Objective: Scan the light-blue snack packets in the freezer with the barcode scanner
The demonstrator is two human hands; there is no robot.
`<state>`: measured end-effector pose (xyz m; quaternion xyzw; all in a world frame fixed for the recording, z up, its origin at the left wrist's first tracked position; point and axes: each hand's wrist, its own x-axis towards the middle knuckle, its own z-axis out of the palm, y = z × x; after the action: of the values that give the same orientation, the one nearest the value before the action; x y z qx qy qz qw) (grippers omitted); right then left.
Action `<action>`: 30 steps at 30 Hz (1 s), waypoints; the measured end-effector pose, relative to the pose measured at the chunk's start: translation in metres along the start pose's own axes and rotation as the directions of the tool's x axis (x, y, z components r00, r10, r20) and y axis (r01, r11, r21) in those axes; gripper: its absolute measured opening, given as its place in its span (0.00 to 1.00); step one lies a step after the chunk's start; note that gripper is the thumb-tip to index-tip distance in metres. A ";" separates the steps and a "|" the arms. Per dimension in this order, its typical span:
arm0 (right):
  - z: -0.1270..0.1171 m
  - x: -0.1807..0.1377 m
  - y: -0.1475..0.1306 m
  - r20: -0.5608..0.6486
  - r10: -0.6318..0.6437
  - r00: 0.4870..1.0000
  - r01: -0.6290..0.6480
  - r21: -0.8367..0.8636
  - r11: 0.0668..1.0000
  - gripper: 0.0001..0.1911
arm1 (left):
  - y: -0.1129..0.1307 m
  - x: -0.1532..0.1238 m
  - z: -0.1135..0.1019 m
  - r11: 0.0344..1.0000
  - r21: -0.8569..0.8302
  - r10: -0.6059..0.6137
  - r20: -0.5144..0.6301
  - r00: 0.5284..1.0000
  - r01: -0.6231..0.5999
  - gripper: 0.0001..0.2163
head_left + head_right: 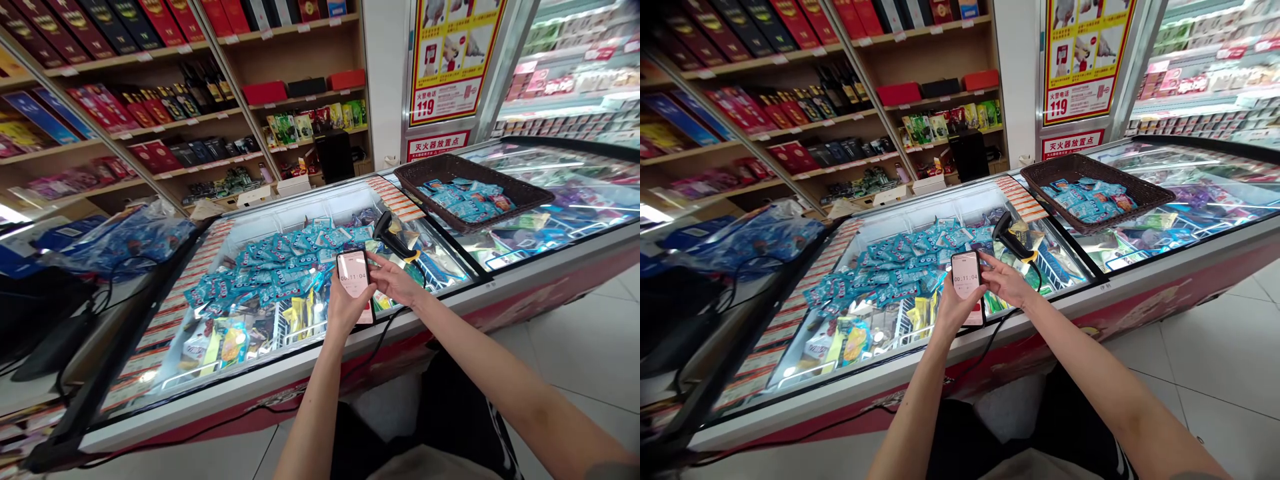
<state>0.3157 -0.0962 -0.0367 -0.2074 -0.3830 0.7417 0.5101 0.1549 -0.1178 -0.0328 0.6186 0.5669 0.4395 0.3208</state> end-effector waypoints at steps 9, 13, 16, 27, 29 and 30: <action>-0.001 -0.001 0.000 0.037 -0.020 0.999 0.021 -0.005 1.000 0.31 | 0.006 -0.001 -0.001 0.998 0.047 0.028 -0.001 1.000 -0.028 0.41; 0.000 -0.001 -0.001 0.026 -0.021 0.999 0.021 -0.006 1.000 0.32 | 0.007 -0.002 -0.005 1.000 -0.012 0.029 0.036 0.999 -0.028 0.42; -0.002 -0.001 -0.001 0.018 -0.021 1.000 0.021 0.005 1.000 0.32 | 0.005 -0.004 -0.010 0.994 -0.106 -0.003 0.106 0.994 0.014 0.42; 0.001 0.003 0.000 -0.030 0.022 0.999 -0.021 0.030 0.999 0.24 | -0.015 -0.018 -0.023 0.874 -0.482 0.128 0.352 0.927 0.062 0.48; 0.003 0.002 -0.002 -0.022 0.018 1.000 -0.018 0.022 1.000 0.23 | -0.018 -0.019 -0.021 0.887 -0.460 0.137 0.342 0.929 0.039 0.49; 0.004 0.002 -0.003 -0.019 0.016 1.000 -0.016 0.018 1.000 0.23 | -0.019 -0.019 -0.021 0.893 -0.449 0.136 0.332 0.934 0.029 0.48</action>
<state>0.3133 -0.0954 -0.0318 -0.2128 -0.3700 0.7471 0.5096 0.1285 -0.1356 -0.0452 0.6129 0.3662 0.4477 0.5384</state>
